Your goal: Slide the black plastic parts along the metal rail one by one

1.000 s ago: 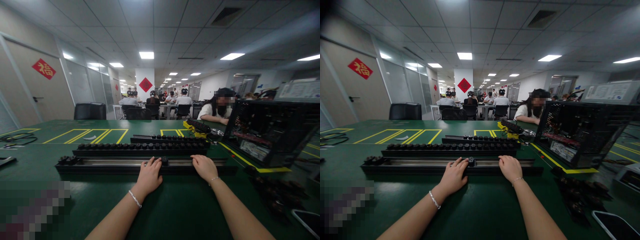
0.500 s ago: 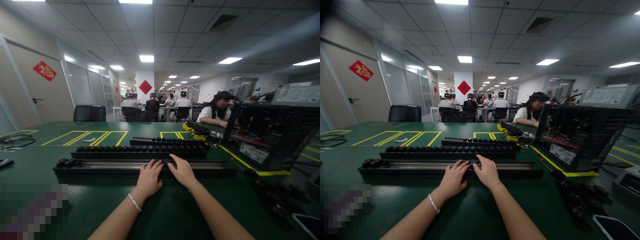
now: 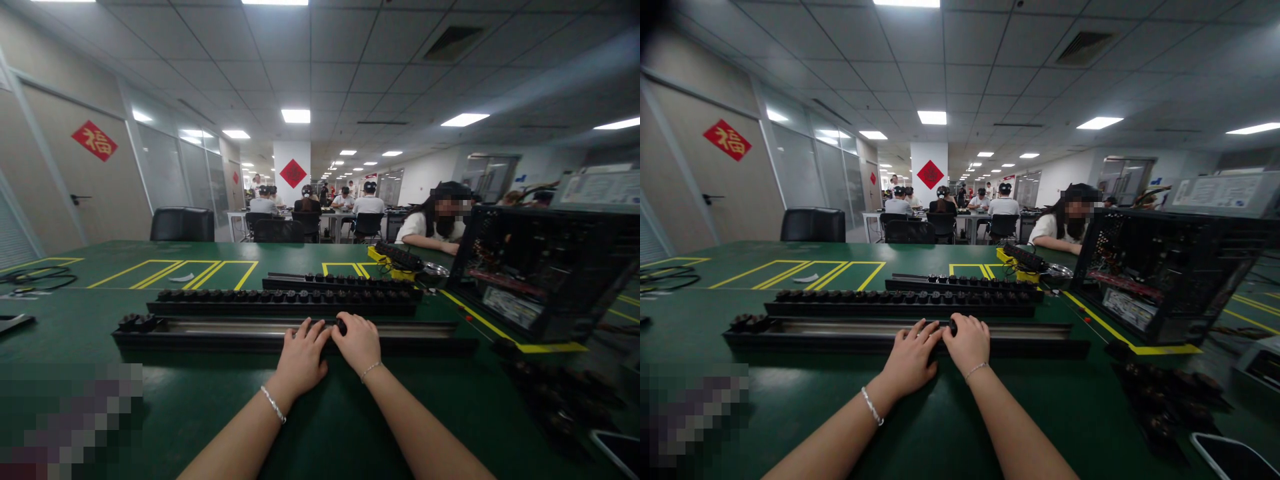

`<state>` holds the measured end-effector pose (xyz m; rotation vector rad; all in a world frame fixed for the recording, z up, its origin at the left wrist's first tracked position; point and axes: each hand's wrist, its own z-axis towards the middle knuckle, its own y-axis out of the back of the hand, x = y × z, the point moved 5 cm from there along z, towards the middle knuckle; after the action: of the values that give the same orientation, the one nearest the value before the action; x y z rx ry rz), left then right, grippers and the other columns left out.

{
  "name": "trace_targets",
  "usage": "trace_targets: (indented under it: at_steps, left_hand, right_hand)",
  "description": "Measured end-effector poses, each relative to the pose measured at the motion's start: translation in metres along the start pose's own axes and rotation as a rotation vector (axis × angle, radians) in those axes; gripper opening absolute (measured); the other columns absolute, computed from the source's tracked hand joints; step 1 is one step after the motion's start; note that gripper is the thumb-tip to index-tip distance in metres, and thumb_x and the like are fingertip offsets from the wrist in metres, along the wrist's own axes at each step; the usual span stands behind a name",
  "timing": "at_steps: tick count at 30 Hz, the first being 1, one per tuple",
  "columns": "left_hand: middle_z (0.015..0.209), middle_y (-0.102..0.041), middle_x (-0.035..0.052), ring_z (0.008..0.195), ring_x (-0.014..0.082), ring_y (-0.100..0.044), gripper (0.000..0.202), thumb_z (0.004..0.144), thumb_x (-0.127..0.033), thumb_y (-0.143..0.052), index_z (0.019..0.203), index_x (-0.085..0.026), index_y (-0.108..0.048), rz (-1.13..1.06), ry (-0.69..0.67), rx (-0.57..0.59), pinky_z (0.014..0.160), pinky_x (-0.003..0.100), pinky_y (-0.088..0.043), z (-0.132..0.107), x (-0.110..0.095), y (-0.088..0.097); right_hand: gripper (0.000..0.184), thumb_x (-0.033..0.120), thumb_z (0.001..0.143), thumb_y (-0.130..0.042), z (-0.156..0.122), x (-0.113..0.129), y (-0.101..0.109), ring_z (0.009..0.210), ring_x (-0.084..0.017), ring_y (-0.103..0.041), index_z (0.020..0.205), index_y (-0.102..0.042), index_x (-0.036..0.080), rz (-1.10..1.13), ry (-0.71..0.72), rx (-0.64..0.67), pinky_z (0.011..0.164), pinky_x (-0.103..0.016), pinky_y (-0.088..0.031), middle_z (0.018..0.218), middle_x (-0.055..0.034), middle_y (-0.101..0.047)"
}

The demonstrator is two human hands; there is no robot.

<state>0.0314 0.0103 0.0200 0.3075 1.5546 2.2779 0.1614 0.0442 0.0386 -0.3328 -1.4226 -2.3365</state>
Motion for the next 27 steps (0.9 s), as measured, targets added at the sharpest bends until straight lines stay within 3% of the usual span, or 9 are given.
trace_targets:
  at_steps: [9,19,27]
  left_hand:
    - [0.149,-0.032,0.0029,0.134,0.0301,-0.026,0.065,0.075,-0.034,-0.053,0.137,-0.032,-0.034,0.018,0.007,-0.010,0.097,0.052,-0.030,0.000,-0.001,0.000]
    - [0.149,-0.031,0.0028,0.134,0.0298,-0.025,0.063,0.075,-0.034,-0.052,0.136,-0.033,-0.034,0.034,0.016,0.016,0.097,0.052,-0.030,-0.001,-0.001,0.001]
    - [0.149,-0.031,0.0029,0.135,0.0296,-0.025,0.061,0.076,-0.033,-0.053,0.134,-0.032,-0.037,0.035,0.024,0.037,0.099,0.052,-0.030,0.000,-0.001,0.002]
  right_hand:
    - [0.018,0.030,0.078,-0.049,0.001,-0.004,0.008,0.095,-0.020,-0.057,0.090,-0.062,0.026,-0.022,-0.021,-0.023,0.095,-0.042,-0.026,0.094,-0.0018,-0.068]
    - [0.018,0.032,0.078,-0.049,0.006,-0.007,0.007,0.097,-0.020,-0.056,0.090,-0.060,0.025,-0.055,-0.101,0.067,0.093,-0.039,-0.029,0.092,-0.0026,-0.066]
    - [0.033,0.033,0.075,-0.048,0.008,-0.024,0.012,0.112,-0.024,-0.049,0.106,-0.058,0.023,-0.058,-0.209,0.101,0.099,-0.047,-0.024,0.111,-0.0076,-0.063]
